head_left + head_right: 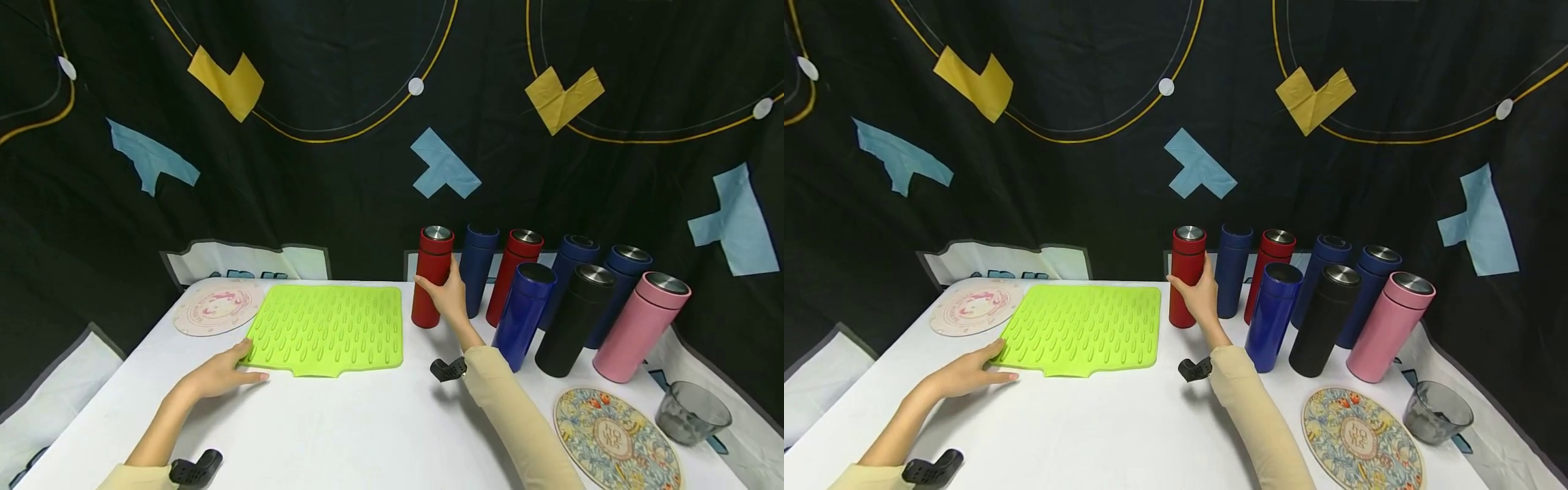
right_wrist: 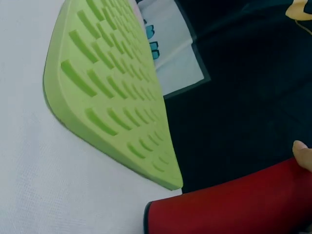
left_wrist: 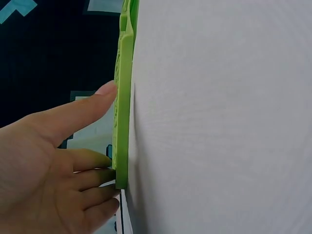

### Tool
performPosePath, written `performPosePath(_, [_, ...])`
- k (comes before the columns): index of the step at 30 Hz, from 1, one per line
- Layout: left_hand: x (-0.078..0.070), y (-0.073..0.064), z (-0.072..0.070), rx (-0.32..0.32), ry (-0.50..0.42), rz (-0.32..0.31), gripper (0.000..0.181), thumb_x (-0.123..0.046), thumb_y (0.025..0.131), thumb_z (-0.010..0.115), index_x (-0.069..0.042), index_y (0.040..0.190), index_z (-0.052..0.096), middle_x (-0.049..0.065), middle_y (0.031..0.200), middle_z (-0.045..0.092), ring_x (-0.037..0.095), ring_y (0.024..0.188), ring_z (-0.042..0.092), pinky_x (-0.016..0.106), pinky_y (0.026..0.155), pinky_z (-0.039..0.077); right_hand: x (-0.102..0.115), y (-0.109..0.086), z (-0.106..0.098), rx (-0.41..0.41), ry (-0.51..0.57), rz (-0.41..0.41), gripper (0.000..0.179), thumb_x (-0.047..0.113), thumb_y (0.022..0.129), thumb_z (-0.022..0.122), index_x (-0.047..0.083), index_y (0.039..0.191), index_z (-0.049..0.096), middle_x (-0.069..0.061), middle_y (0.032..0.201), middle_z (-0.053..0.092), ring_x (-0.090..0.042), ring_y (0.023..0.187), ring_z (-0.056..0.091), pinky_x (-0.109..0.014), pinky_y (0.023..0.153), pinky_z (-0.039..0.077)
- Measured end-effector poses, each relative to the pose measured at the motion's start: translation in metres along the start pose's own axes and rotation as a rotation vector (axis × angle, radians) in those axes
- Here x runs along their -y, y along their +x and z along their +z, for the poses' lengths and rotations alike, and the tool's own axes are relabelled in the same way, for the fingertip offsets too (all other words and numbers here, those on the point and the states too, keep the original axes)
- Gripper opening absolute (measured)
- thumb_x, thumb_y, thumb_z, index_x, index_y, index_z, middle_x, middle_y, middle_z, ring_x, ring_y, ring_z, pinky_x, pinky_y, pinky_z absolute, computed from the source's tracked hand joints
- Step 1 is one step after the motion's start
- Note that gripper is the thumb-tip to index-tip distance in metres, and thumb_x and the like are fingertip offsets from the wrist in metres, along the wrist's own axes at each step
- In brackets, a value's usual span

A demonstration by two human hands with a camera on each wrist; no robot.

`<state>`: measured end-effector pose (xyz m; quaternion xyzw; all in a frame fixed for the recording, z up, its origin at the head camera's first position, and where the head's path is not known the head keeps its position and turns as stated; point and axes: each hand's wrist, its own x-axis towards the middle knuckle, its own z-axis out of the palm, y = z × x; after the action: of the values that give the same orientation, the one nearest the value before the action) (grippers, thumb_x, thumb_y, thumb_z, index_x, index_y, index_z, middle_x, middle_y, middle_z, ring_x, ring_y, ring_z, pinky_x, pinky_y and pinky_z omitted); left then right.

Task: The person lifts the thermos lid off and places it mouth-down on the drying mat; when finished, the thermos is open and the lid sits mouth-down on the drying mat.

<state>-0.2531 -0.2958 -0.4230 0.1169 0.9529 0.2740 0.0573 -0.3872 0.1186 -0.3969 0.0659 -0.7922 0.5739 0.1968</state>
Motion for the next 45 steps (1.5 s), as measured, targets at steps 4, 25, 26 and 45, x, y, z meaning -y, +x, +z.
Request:
performPosePath(4, [-0.002, 0.000, -0.001, -0.002, 0.017, 0.000, 0.095, -0.044, 0.086, 0.068, 0.025, 0.136, 0.027, 0.044, 0.142, 0.021, 0.058, 0.131, 0.021, 0.067, 0.105, 0.021, -0.004, 0.002, 0.002, -0.026, -0.002, -0.002, 0.071, 0.029, 0.082, 0.078, 0.007, 0.138, 0.040, -0.015, 0.127, 0.058, -0.030, 0.111, 0.059, -0.049, 0.094, 0.049])
performPosePath(25, [-0.043, 0.000, -0.005, -0.133, 0.039, 0.202, 0.080, -0.036, 0.086, 0.071, 0.006, 0.145, 0.035, 0.030, 0.149, 0.028, 0.050, 0.138, 0.018, 0.066, 0.108, 0.017, 0.007, -0.025, -0.013, -0.123, 0.121, -0.113, 0.068, 0.037, 0.073, 0.085, 0.011, 0.128, 0.054, -0.006, 0.117, 0.064, -0.020, 0.104, 0.061, -0.040, 0.091, 0.051])
performPosePath(26, [-0.051, 0.001, -0.005, -0.146, 0.040, 0.224, 0.080, -0.036, 0.086, 0.071, 0.003, 0.146, 0.035, 0.028, 0.151, 0.028, 0.048, 0.139, 0.018, 0.065, 0.109, 0.017, 0.010, -0.028, -0.015, -0.126, 0.133, -0.117, 0.069, 0.037, 0.073, 0.085, 0.011, 0.128, 0.054, -0.006, 0.116, 0.064, -0.020, 0.104, 0.061, -0.040, 0.090, 0.051])
performPosePath(45, [-0.175, 0.021, -0.024, -0.358, -0.041, 0.512, 0.083, -0.027, 0.086, 0.074, -0.021, 0.153, 0.027, 0.000, 0.157, 0.025, 0.021, 0.144, 0.021, 0.054, 0.105, 0.036, 0.094, -0.073, -0.052, -0.008, 0.028, -0.412, 0.064, 0.007, 0.072, 0.084, 0.000, 0.130, 0.055, -0.017, 0.114, 0.065, -0.029, 0.099, 0.063, -0.043, 0.085, 0.053])
